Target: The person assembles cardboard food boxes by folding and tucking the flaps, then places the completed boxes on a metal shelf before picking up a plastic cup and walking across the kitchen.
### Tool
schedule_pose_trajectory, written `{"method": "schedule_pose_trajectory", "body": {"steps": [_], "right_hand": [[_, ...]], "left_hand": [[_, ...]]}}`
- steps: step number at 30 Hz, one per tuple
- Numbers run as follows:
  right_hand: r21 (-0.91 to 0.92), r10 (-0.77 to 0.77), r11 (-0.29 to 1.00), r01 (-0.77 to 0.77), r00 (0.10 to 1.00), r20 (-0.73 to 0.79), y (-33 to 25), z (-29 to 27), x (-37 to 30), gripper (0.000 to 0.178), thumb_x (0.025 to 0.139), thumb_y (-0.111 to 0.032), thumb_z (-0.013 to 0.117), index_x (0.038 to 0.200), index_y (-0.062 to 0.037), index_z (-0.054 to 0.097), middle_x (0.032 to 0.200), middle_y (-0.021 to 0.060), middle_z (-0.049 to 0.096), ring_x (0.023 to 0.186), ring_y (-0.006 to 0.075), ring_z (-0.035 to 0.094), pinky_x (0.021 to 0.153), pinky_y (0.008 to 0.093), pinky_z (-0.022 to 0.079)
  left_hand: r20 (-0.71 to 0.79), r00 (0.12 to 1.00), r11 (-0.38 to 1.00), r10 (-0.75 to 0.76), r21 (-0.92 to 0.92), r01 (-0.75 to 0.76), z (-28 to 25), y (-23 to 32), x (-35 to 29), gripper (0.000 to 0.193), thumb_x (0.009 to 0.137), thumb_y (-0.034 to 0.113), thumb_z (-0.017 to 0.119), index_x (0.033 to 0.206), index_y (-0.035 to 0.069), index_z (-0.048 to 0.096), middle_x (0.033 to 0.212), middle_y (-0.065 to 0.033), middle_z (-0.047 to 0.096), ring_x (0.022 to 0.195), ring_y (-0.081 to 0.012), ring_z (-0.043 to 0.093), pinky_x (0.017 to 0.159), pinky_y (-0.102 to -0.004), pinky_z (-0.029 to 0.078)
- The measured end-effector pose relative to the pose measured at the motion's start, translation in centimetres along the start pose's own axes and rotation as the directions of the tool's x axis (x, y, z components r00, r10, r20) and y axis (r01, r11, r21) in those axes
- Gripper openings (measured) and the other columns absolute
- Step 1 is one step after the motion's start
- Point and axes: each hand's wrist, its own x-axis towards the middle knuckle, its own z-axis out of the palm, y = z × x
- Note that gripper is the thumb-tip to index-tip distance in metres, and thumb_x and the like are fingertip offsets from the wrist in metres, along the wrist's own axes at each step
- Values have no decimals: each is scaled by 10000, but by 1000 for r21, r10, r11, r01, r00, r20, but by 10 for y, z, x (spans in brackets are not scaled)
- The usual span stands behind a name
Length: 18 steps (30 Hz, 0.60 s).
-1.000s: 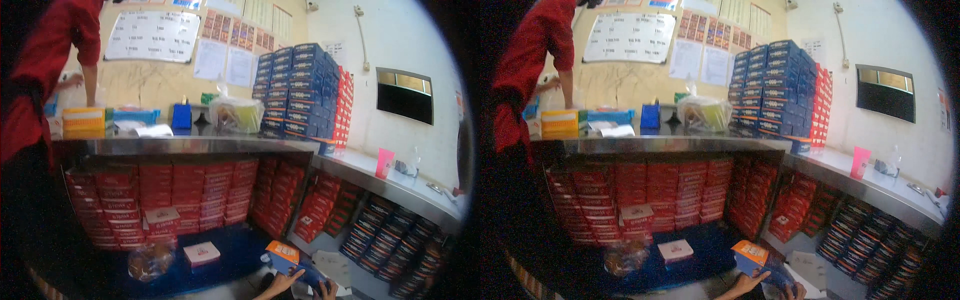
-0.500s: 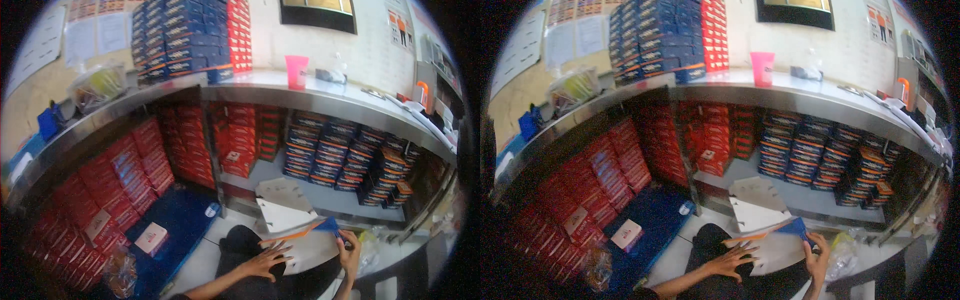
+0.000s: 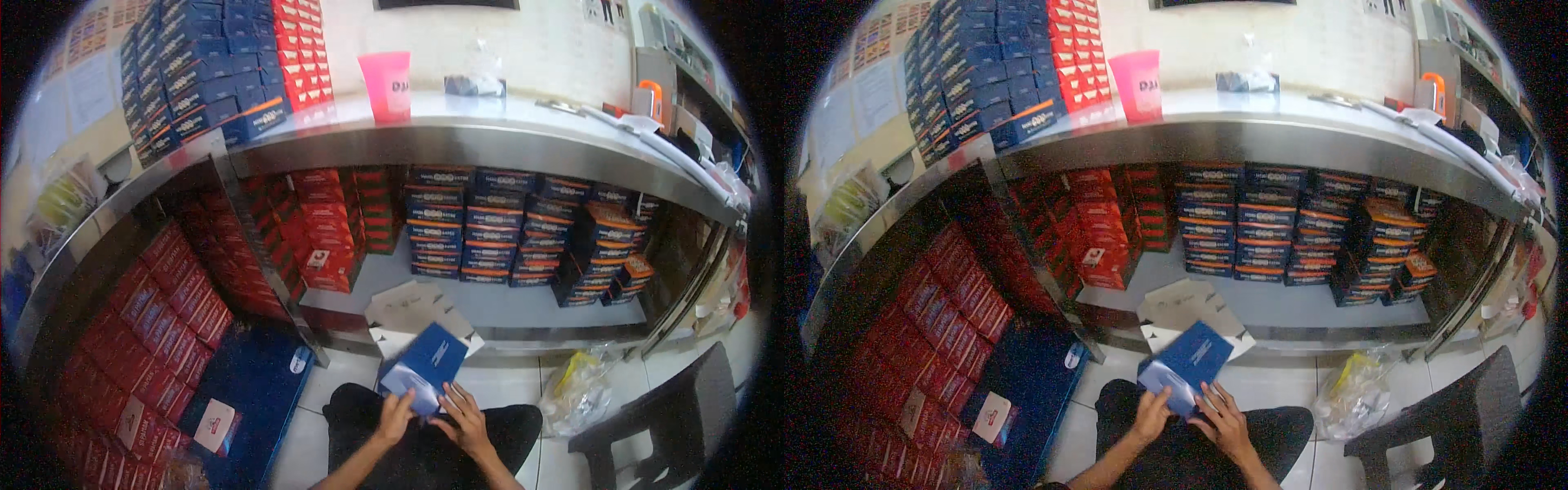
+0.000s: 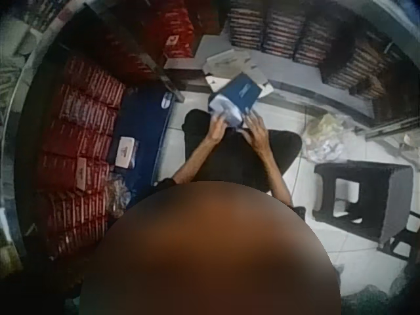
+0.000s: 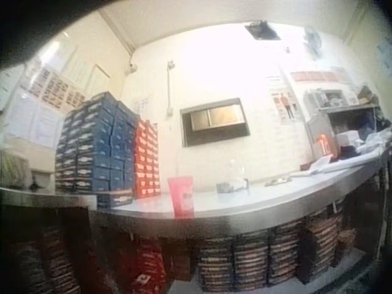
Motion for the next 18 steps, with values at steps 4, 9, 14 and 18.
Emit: {"method": "schedule_pose_trajectory", "body": {"steps": [4,9,14,18], "right_hand": [[-17,-152,988,151,973,-174,14,16,18,496,732,-142,804,1190,-99,618,1354,159,548,1255,416,506,947,429,518],[-51,-255,967,249,942,-220,26,17,62,451,714,-70,758,1152,-89,654,1262,135,621,1174,352,589,860,387,568],[267,-20,947,178,863,-505,18,23,83,408,713,110,634,1107,4,656,1098,153,699,1008,295,688,744,342,584],[34,-204,969,243,874,-442,-7,-12,98,389,707,60,699,1088,-19,678,1144,99,694,753,221,664,636,275,554]], "left_hand": [[-3,1000,991,-17,-135,16,30,48,10,253,971,192,567,1190,69,537,1083,-67,658,889,-188,677,716,-339,559],[-11,995,983,97,-153,-98,30,68,11,245,964,160,577,1182,57,536,1104,-66,653,941,-191,666,736,-335,551],[-207,901,913,381,-68,-402,53,70,22,230,907,32,638,1116,38,541,1001,-57,658,864,-152,639,800,-282,525],[-187,804,750,564,523,-405,47,56,24,230,871,30,699,1040,45,544,890,-28,640,779,-108,602,709,-261,510]]}}
